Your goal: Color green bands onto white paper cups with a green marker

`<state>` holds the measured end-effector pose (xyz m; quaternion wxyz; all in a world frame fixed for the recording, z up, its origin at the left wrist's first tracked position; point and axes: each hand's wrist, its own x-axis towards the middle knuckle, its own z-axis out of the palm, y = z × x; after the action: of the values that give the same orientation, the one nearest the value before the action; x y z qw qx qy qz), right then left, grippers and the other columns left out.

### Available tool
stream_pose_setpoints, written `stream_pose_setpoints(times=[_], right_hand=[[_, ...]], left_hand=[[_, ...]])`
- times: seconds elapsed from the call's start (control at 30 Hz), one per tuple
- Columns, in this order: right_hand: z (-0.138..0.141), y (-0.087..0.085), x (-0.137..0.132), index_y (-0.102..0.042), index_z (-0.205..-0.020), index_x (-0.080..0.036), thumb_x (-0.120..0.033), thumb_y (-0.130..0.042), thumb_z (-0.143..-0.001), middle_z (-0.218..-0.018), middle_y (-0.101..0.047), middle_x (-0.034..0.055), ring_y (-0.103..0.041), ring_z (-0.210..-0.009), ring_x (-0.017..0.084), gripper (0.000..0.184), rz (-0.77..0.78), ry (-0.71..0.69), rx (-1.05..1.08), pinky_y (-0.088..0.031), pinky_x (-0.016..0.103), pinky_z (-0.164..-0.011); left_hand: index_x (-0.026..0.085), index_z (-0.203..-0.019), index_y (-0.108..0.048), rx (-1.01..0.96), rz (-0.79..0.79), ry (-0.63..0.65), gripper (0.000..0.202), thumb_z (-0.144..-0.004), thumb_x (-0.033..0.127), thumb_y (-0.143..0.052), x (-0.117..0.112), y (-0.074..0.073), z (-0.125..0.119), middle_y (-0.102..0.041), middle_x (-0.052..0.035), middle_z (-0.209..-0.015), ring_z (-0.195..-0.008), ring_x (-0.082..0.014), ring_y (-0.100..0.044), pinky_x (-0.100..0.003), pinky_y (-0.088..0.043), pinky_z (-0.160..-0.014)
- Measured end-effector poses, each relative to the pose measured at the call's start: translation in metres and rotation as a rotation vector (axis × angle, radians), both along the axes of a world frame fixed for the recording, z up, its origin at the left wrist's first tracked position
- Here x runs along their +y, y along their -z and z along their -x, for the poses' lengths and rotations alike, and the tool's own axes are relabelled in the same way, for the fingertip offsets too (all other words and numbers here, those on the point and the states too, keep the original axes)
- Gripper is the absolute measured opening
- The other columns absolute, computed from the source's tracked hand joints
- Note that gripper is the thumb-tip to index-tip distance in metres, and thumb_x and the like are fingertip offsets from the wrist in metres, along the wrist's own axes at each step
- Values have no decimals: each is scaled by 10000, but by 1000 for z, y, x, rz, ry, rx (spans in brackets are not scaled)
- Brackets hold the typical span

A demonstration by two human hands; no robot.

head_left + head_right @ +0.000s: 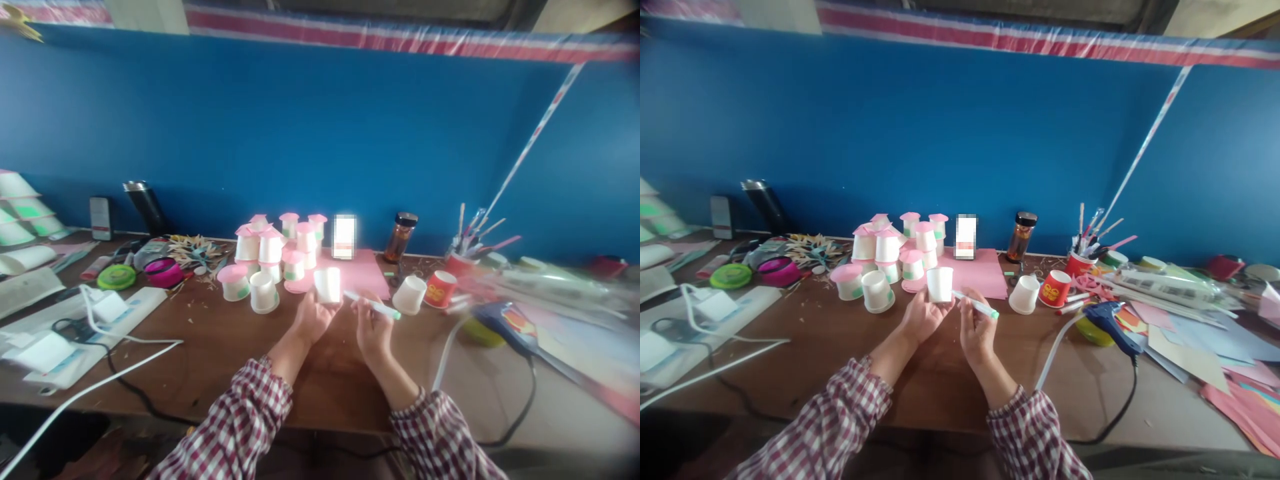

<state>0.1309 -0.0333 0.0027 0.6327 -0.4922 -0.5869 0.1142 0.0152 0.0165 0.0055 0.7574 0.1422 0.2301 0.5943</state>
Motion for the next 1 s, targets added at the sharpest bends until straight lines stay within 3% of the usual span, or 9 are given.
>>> stream_pose_setpoints(times=[0.23, 0.47, 0.6, 0.73, 1.0], right_hand=[[3, -1, -4, -616, -900, -192, -345, -443, -918, -739, -640, 43, -613, -644, 177, 232, 18, -24, -14, -497, 283, -587], [2, -3, -4, -611, -905, -192, -352, -421, -930, -696, -624, 29, -587, -592, 161, 249, 35, -2, -41, -490, 272, -570], [3, -1, -3, -590, -926, -187, -338, -428, -926, -723, -624, 33, -592, -604, 159, 221, 32, -48, -13, -492, 268, -564], [4, 2, -1, -577, -938, -200, -343, -504, -886, -738, -621, 24, -590, -605, 158, 169, 51, -39, -21, -497, 266, -559], [2, -1, -1, -580, -844, -194, -299, -480, -894, -695, -591, 9, -547, -558, 129, 153, 25, -18, -100, -465, 234, -528]], left_hand=[[116, -1110, -568, 17, 9, 30, 289, -868, 273, -546, -1, 2, 1, -672, -124, -1003, -928, -205, -644, -361, -538, -845], [89, -1012, -611, 98, -36, 183, 338, -863, 383, -536, -7, 3, 0, -663, -113, -867, -741, -172, -635, -291, -541, -689], [91, -988, -613, 95, -75, 120, 391, -873, 445, -494, -3, 10, -2, -655, -126, -861, -743, -192, -630, -305, -531, -646], [88, -1019, -599, 131, -51, 75, 350, -854, 394, -556, 1, 17, -3, -650, -111, -850, -743, -183, -622, -300, -525, -635], [107, -986, -596, 128, -19, 50, 244, -850, 309, -571, -1, 13, -4, -667, -105, -922, -788, -173, -636, -283, -530, -702]])
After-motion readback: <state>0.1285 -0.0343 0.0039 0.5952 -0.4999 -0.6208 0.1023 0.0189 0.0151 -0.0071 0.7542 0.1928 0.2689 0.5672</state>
